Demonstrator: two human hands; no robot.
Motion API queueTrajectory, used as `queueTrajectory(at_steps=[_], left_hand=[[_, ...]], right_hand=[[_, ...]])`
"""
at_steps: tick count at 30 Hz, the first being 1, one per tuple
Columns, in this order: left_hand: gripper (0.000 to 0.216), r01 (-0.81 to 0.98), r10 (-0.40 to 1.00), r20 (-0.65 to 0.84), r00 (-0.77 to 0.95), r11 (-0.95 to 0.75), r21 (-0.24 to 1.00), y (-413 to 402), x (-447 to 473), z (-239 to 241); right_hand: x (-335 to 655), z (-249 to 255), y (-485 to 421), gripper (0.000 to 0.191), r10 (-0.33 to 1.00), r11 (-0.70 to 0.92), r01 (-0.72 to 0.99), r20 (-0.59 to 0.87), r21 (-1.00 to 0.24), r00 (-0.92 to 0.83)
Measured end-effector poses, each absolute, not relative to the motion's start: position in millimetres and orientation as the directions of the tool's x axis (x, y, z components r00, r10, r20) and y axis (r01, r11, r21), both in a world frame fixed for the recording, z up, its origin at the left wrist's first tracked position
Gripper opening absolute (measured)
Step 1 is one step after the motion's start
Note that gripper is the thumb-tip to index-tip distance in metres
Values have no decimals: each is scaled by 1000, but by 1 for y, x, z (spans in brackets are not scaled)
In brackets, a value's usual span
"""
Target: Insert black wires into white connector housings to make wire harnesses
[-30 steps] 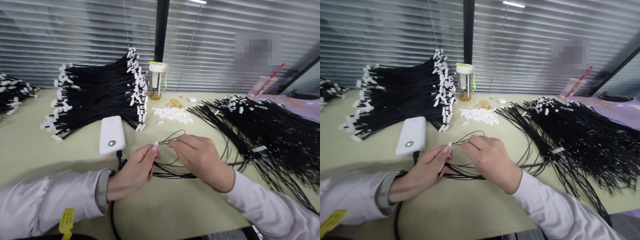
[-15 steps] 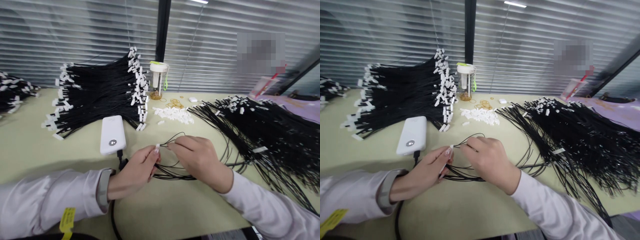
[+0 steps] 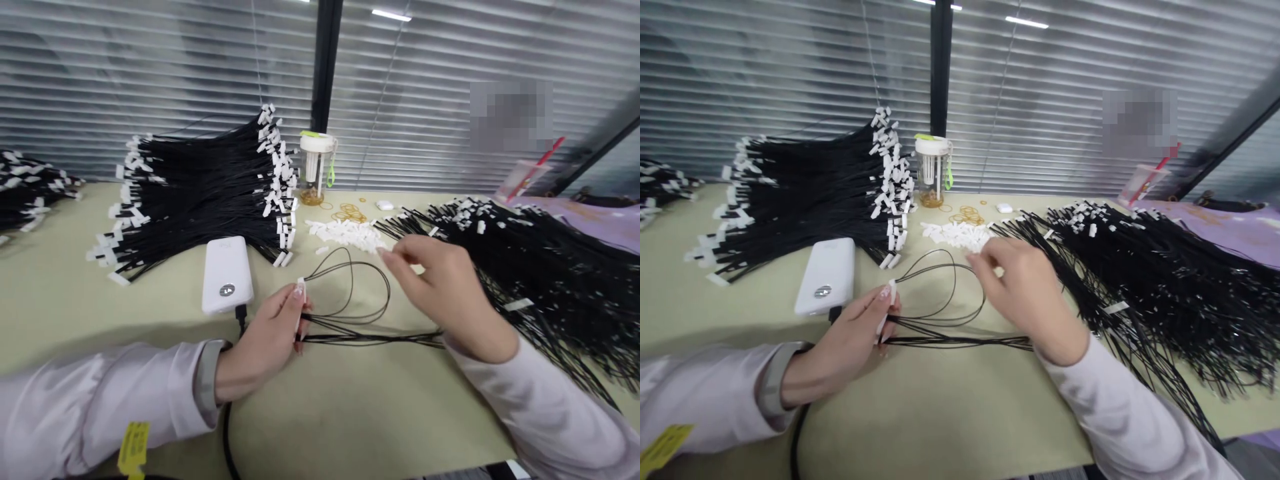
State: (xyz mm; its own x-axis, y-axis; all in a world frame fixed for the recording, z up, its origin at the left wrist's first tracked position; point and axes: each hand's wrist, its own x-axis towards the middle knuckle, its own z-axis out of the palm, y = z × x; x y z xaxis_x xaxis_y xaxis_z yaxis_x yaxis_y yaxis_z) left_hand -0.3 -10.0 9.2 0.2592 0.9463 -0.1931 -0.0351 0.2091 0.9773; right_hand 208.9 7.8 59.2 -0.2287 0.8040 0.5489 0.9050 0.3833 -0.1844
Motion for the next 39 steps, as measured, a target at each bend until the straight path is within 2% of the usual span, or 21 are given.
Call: queueTrajectory(at_steps=[1,3,5,6,8,10,14,18,21,24,27,32,35,39], left_hand=[[31,-50,953,-187,238,205,978,-10,0,10],[30,-63,961,-174,217,191,980,-9,0,10],[30,-41,963,-159,216,172,984,-9,-1,9],[30,-19,963,-151,222,159,987,-9,-1,8],[31,29,962,-131,239,127,991,-9,-1,6],[31,72,958,-108,265,92,993,-9,-2,5],[32,131,956,-80,282,44,990,-10,-3,4],[32,121,952,-87,294,54,991,-9,-3,3],[33,106,948,-96,303,67,992,-9,-3,2],[32,90,947,-105,302,82,993,-8,-3,3],[29,97,944,-102,314,75,992,-7,-5,6],[27,112,927,23,374,-69,991,-7,-14,16],[27,98,908,127,398,-180,979,-5,-20,21],[28,89,903,162,398,-214,973,0,-21,26]], right_hand=[[216,62,9,36,862,355,909,453,-217,-228],[224,64,10,41,914,394,877,215,-276,-343],[222,60,7,40,847,510,791,36,-339,-530],[217,57,5,39,793,567,739,-2,-365,-609],[203,49,-1,36,720,642,660,12,-390,-694],[187,42,-7,29,714,667,642,79,-377,-695],[168,31,-14,24,757,651,714,141,-257,-639],[170,26,-14,25,786,618,774,129,-139,-605],[172,26,-14,23,774,632,767,107,-106,-623],[172,30,-14,22,778,624,755,76,-200,-623],[169,41,-11,26,767,593,696,23,-404,-641],[163,61,-1,28,768,483,604,-24,-634,-640],[160,69,1,29,775,436,605,-63,-667,-628],[156,75,0,26,757,488,617,-53,-617,-651]])
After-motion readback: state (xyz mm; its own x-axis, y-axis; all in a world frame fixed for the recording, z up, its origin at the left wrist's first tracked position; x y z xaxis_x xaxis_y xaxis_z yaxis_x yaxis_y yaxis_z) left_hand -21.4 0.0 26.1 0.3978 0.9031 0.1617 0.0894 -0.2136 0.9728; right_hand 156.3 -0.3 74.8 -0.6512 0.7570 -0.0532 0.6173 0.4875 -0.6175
